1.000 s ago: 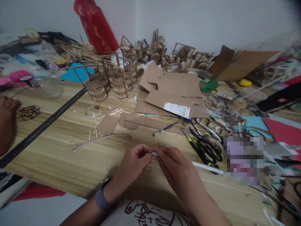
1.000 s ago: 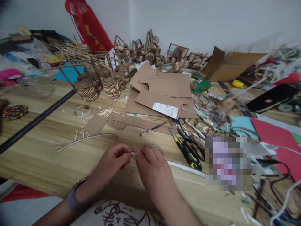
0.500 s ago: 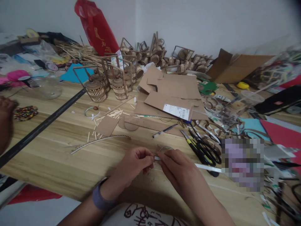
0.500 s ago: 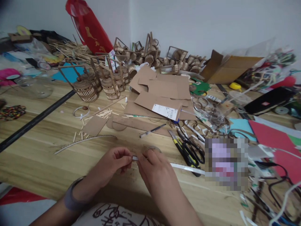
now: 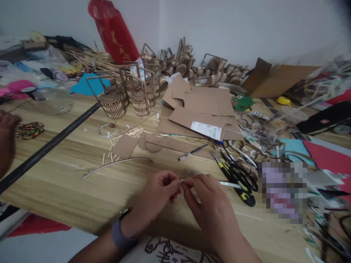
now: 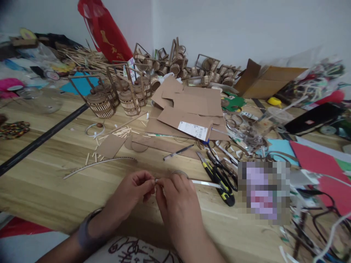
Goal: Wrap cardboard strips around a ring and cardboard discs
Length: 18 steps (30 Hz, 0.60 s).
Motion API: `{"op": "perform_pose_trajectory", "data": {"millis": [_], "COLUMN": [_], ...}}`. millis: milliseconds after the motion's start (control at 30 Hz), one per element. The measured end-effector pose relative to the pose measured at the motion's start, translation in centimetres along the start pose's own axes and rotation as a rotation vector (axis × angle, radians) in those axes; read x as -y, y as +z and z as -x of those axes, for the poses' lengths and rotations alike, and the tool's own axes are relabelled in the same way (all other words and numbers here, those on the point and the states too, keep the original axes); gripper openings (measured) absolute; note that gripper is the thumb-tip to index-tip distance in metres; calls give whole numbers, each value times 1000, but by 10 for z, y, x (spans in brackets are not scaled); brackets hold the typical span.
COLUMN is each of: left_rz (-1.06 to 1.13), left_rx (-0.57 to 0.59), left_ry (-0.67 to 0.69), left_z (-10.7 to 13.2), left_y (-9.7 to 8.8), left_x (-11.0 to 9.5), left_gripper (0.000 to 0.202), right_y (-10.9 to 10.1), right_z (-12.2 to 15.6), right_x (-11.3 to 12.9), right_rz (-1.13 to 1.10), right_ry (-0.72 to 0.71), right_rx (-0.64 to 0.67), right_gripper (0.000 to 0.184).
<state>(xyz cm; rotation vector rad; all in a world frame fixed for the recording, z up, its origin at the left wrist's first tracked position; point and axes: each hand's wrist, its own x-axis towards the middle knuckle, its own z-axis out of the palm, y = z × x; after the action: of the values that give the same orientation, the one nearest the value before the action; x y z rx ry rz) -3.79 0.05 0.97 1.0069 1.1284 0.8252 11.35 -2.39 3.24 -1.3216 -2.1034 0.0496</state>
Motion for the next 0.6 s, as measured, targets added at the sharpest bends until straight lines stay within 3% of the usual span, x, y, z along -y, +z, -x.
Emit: {"op": "perform_pose_trajectory", "data": {"millis": [267, 600], "left_rz": [-251, -419], "left_rx": [-2, -24], "left_ry": [61, 214], "left_z": [9, 14], "left_y": [4, 7], "left_x": [-6, -5], "left_gripper": [14, 15], "right_y": [-1, -9], "right_z": [2, 5], "right_x": [-1, -3], "right_rz": [20, -109], "right_ry": [35, 146], "right_rx": [-18, 88], "right_gripper": [25, 20]}}
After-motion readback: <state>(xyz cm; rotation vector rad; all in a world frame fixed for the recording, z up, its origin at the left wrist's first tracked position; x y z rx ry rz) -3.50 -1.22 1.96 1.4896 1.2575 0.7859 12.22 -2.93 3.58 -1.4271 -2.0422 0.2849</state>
